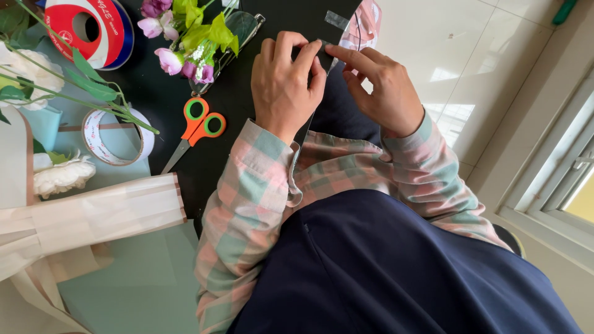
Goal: The person handles a small piece of clear tape, peeling the backing and folding it to create a double-sided adhesive strip. They then pick up a long, thin, dark-colored strip and wrap the tape around it to secure it. The person repeats this process with another piece of tape and the same strip, working at a table with artificial flowers and wrapping supplies nearby.
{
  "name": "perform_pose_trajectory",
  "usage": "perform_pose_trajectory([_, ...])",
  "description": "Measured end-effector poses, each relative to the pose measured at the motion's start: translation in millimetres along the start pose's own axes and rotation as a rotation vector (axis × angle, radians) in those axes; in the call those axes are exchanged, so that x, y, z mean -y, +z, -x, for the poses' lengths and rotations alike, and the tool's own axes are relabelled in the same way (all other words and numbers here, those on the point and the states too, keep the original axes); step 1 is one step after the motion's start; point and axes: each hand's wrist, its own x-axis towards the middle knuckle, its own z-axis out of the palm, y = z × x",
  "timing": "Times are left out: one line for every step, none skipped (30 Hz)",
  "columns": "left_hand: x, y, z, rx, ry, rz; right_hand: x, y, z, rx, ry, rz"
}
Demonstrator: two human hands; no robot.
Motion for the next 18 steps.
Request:
perform_pose_trajectory([0.0, -0.4, 0.1, 0.002, -0.001, 0.001, -0.8, -0.3, 0.7, 0.002, 0.002, -0.001])
perform_pose_trajectory([-0.2, -0.6, 0.2, 0.001, -0.001, 0.009, -1.9, -0.7, 1.5, 0.004, -0.007, 0.002])
perform_pose_trajectory([-0.2, -0.3, -0.7, -0.002, 0.000, 0.018, -3.3, -1.6, 1.7, 0.006, -0.018, 0.006])
perform_pose_trajectory([-0.7, -0.1, -0.1, -0.001, 0.000, 0.020, -3.3, -1.4, 3.0, 0.006, -0.016, 0.007])
perform_pose_trajectory([-0.6, -0.2, -0.2, -0.002, 0.002, 0.025, -3.3, -1.0, 3.3, -0.011, -0.022, -0.003])
perform_pose_trajectory([-0.5, -0.4, -0.2, -0.003, 0.004, 0.030, -3.2, -0.7, 3.5, -0.028, -0.029, -0.014])
perform_pose_trajectory([-0.9, -0.4, -0.5, -0.003, 0.003, 0.028, -4.0, -0.7, 4.1, -0.027, -0.030, -0.015])
perform_pose_trajectory([-1.4, -0.5, -0.7, -0.015, 0.012, 0.035, -4.9, -0.6, 4.8, -0.046, -0.040, -0.016])
perform_pose_trajectory([-1.9, 0.0, -1.6, -0.027, 0.023, 0.043, -6.0, -1.0, 5.3, -0.067, -0.050, -0.015])
perform_pose_trajectory([-1.9, 0.9, -1.1, -0.028, 0.024, 0.043, -6.2, -1.8, 5.3, -0.068, -0.050, -0.014])
perform_pose_trajectory([-2.2, 1.7, -0.4, -0.022, 0.025, 0.043, -6.3, -2.8, 5.6, -0.075, -0.042, -0.022])
perform_pose_trajectory([-2.5, 2.4, 0.4, -0.016, 0.025, 0.043, -6.2, -3.7, 6.0, -0.081, -0.035, -0.030])
perform_pose_trajectory([-2.4, 2.7, 1.1, -0.017, 0.026, 0.043, -4.4, -5.3, 5.3, -0.081, -0.036, -0.029])
perform_pose_trajectory([-2.3, 2.8, 1.6, -0.012, 0.020, 0.038, -2.3, -6.9, 4.6, -0.092, -0.027, -0.041])
perform_pose_trajectory([-1.7, 2.9, 1.1, -0.009, 0.016, 0.032, -0.5, -8.8, 2.7, -0.103, -0.020, -0.053])
perform_pose_trajectory([-1.7, 2.3, 1.2, -0.012, 0.017, 0.031, 0.5, -9.5, 0.5, -0.105, -0.024, -0.052])
perform_pose_trajectory([-1.9, 1.6, 1.8, 0.010, -0.008, 0.017, 1.6, -9.9, -1.2, -0.095, -0.034, -0.060])
perform_pose_trajectory([-2.1, 1.0, 2.4, 0.032, -0.033, 0.004, 2.6, -10.4, -2.9, -0.085, -0.044, -0.067])
